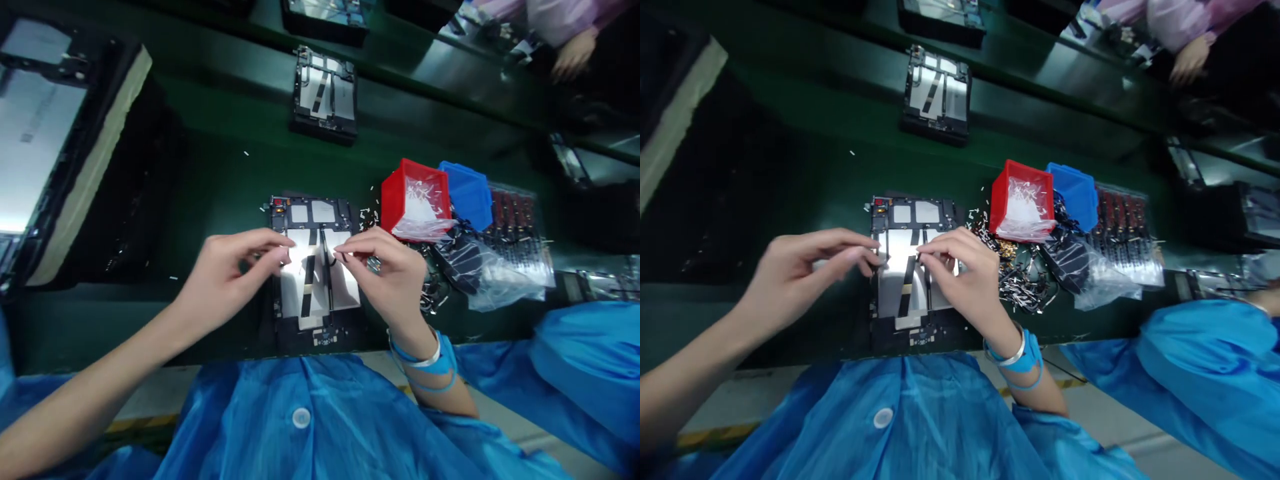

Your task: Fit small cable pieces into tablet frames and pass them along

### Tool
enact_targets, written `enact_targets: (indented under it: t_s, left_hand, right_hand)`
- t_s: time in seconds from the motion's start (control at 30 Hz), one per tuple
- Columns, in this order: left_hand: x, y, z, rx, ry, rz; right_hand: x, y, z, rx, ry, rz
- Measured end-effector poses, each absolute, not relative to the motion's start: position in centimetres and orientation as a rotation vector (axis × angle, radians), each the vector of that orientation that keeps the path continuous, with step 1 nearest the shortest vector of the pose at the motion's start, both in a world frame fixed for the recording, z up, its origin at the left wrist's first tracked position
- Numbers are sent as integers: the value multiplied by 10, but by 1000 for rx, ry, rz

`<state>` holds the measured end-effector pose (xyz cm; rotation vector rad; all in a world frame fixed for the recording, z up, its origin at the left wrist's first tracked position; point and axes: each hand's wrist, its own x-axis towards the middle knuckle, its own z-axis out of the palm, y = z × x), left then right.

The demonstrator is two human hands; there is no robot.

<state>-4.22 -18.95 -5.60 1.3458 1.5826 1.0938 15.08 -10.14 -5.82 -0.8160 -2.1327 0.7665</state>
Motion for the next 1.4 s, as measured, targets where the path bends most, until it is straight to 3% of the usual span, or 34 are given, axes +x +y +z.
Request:
enact_targets:
  t_s: [0.1,0.2,0.53,0.83,1.1,1.4]
  left_hand:
    - [-63,-223,-84,1614,1929,1145]
    - [-69,-243,-113,1938,1919,1068]
    - [-63,-245,-128,2343,1778,692]
    - [-62,-247,-130,2257,1790,699]
    - [-62,-244,-121,2680,1854,503]
    - [-61,-244,-121,2659,1853,535]
  right_hand:
    - [130,-101,-68,-932,-2021,1362]
    - [110,-97,-83,-999,-1927,1659]
    - [94,-90,-100,-1139,-1985,1484]
    - [95,-95,-103,-1173,-1981,1475]
    - [96,-85,-93,-1179,-2038,1572]
    - [96,-82,-93,-1201,-1998,1649]
